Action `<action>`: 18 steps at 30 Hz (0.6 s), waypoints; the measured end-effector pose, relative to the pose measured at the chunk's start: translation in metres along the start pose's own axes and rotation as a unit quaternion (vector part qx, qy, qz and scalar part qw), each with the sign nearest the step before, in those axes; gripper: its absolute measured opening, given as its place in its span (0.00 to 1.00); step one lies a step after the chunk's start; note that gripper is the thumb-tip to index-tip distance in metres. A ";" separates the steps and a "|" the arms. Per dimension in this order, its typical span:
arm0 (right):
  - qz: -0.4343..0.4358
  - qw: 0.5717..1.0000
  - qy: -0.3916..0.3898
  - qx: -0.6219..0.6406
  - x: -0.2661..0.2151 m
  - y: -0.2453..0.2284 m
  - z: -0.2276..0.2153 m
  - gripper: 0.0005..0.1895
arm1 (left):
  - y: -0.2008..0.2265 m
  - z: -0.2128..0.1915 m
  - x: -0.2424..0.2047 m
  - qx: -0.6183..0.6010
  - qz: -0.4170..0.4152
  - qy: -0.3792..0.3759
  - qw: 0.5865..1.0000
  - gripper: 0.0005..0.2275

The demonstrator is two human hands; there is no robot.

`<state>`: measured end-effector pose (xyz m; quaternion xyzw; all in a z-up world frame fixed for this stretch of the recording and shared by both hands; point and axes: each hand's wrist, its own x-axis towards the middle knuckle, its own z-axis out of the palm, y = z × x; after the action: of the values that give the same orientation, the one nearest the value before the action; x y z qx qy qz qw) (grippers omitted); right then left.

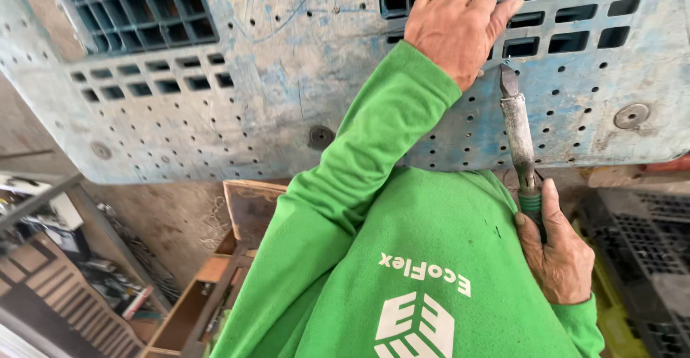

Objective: The person uses a red power drill to create holes in a blue plastic pallet and then uses a soldering iron to melt and smooth the edges of the holes. The person works on multiple holes in sequence, switching between drilling and melting.

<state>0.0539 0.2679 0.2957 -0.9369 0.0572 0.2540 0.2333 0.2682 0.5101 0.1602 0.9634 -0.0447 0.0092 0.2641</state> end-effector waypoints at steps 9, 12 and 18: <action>-0.090 0.996 -0.002 0.015 0.018 0.027 -0.011 0.34 | -0.001 0.020 0.014 0.090 0.043 0.008 0.995 0.16; -0.070 0.997 -0.020 0.011 0.022 0.030 -0.013 0.34 | -0.010 0.026 0.007 0.162 0.141 0.159 0.964 0.16; -0.099 0.995 0.016 0.026 0.015 0.028 -0.006 0.34 | -0.002 0.039 0.018 0.068 -0.038 -0.029 0.997 0.11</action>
<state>0.0630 0.2402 0.2819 -0.9357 -0.0258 0.2126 0.2803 0.2862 0.4907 0.1263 0.9800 -0.0153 -0.0259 0.1965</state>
